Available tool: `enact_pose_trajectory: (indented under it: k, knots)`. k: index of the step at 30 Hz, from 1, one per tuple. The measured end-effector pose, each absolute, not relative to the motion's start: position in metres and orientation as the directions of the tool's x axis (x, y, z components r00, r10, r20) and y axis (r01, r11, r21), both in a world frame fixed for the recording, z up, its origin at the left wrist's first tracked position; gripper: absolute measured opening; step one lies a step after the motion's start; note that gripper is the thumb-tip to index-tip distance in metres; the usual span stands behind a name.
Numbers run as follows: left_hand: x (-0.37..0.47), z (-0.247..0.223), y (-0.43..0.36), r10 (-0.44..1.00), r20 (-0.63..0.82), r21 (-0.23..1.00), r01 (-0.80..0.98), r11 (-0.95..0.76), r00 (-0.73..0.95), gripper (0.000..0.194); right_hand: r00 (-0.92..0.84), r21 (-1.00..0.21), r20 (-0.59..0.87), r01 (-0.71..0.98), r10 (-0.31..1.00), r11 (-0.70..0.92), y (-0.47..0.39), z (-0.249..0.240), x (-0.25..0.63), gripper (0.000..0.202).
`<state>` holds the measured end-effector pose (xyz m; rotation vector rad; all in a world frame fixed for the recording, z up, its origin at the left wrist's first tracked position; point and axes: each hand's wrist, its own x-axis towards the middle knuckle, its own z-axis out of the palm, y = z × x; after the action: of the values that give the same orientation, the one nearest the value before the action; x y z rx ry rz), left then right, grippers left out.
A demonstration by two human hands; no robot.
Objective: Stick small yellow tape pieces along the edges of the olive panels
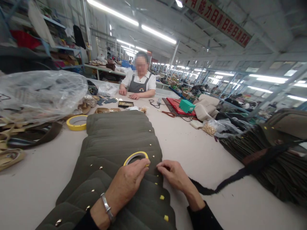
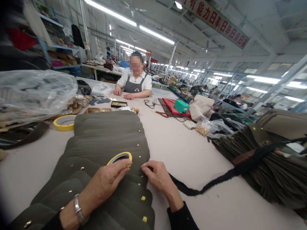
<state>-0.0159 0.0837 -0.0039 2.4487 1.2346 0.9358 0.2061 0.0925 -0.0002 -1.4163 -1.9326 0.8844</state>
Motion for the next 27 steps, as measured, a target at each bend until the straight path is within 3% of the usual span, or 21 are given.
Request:
enact_pose_trajectory:
  k: [3, 7, 12, 18, 20, 22, 25, 27]
  knots:
    - [-0.014, -0.004, 0.082, 0.763, 0.46, 0.473, 0.601, -0.644, 0.455, 0.043, -0.187, -0.821, 0.252, 0.478, 0.949, 0.313, 0.088, 0.002, 0.2, 0.018]
    - [-0.011, -0.005, 0.08, 0.8, 0.402, 0.509, 0.617, -0.6, 0.445, 0.048, -0.321, -0.71, 0.451, 0.436, 0.833, 0.553, 0.081, 0.008, 0.185, 0.019]
    - [-0.008, -0.006, 0.077, 0.814, 0.351, 0.527, 0.621, -0.581, 0.463, 0.04, -0.373, -0.569, 0.543, 0.496, 0.753, 0.656, 0.078, 0.001, 0.174, 0.014]
    - [-0.01, 0.0, 0.076, 0.825, 0.277, 0.529, 0.639, -0.559, 0.493, 0.014, -0.348, -0.382, 0.669, 0.597, 0.657, 0.705, 0.078, -0.009, 0.168, 0.014]
    - [-0.01, -0.001, 0.076, 0.835, 0.272, 0.511, 0.664, -0.546, 0.478, 0.017, -0.306, -0.424, 0.649, 0.615, 0.697, 0.665, 0.075, -0.006, 0.163, 0.014]
    - [-0.01, -0.002, 0.076, 0.834, 0.31, 0.481, 0.681, -0.551, 0.456, 0.02, -0.21, -0.577, 0.557, 0.598, 0.803, 0.556, 0.073, -0.002, 0.157, 0.013]
    - [-0.008, -0.003, 0.073, 0.805, 0.418, 0.437, 0.683, -0.585, 0.421, 0.024, -0.031, -0.877, 0.257, 0.413, 0.966, 0.246, 0.077, 0.0, 0.151, 0.012]
    - [-0.006, -0.003, 0.07, 0.785, 0.462, 0.413, 0.683, -0.603, 0.414, 0.025, 0.043, -0.964, 0.059, 0.261, 0.997, 0.046, 0.087, -0.003, 0.154, 0.011]
